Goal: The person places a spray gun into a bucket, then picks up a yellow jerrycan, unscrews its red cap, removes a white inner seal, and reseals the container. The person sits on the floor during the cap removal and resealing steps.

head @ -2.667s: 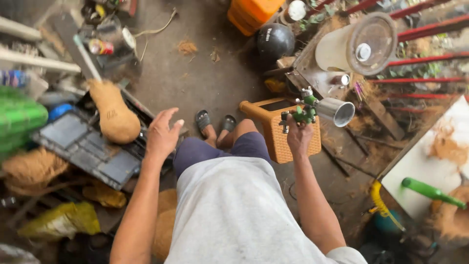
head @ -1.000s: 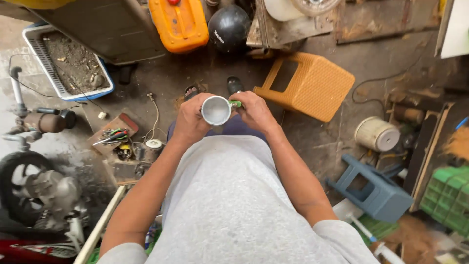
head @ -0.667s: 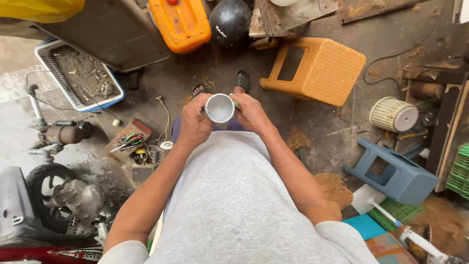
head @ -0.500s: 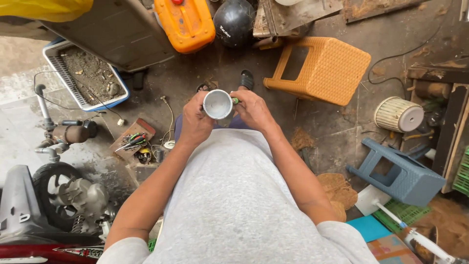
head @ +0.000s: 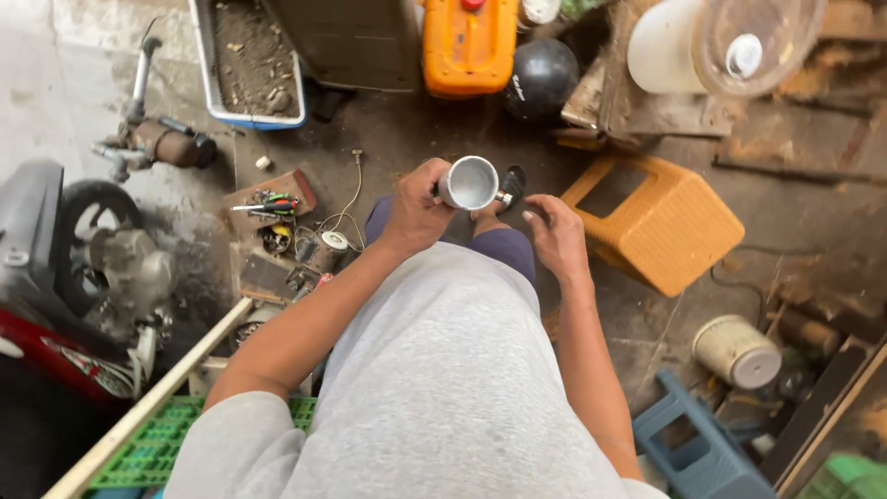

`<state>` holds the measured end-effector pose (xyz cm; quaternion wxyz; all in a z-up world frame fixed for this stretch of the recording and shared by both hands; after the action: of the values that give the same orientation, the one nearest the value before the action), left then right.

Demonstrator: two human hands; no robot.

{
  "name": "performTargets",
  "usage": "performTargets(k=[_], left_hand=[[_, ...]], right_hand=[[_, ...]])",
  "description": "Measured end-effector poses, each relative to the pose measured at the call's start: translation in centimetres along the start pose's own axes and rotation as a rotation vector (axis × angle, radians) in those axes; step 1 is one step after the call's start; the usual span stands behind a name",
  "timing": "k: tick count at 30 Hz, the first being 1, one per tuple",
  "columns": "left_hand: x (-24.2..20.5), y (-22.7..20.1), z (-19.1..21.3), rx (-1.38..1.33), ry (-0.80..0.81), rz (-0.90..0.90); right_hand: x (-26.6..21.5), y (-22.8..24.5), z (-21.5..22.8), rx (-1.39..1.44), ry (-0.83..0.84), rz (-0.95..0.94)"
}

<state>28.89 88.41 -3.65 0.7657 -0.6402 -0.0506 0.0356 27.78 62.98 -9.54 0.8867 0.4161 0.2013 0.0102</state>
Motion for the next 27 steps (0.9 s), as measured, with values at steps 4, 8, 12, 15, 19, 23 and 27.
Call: performTargets(k=[4, 8, 12, 15, 19, 23, 27], left_hand=[[-1.0, 0.4, 2.0, 0.019, -0.108, -0.001], [-2.2, 1.8, 3.3, 0.026, -0.132, 0.014], [-3.1, 1.7, 4.7, 0.027, -0.158, 0.048], [-3.6, 1.0, 5.5, 0.038, -0.167, 0.081], [-4.0, 2.2, 5.9, 0.024, -0.152, 0.122], [-3.4, 1.7, 5.2, 0.03, -0.095, 0.127], [-1.9, 2.9, 3.1, 0.107, 0.048, 0.125]], right_hand=[[0.7, 2.2, -1.1, 0.007, 0.064, -0.005], [1.7, 4.3, -2.3, -0.048, 0.095, 0.077], [2.2, 5.6, -3.4, -0.088, 0.116, 0.078], [2.5, 6.0, -3.8, -0.146, 0.127, 0.093], [2.3, 5.4, -4.2, -0.135, 0.13, 0.14], [1.6, 7.0, -3.3, -0.121, 0.108, 0.197], [0.9, 6.3, -2.1, 0.005, 0.011, 0.23]])
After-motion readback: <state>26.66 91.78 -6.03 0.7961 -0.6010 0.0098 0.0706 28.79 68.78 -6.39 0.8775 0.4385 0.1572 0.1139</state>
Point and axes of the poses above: each hand's wrist, its own x-axis towards the middle knuckle, its own z-axis out of the back of the hand, y = z × x, the point moved 6 cm from there along x, towards the middle knuckle, and after that the axes turned 1 degree about x, right-handed, at the moved point
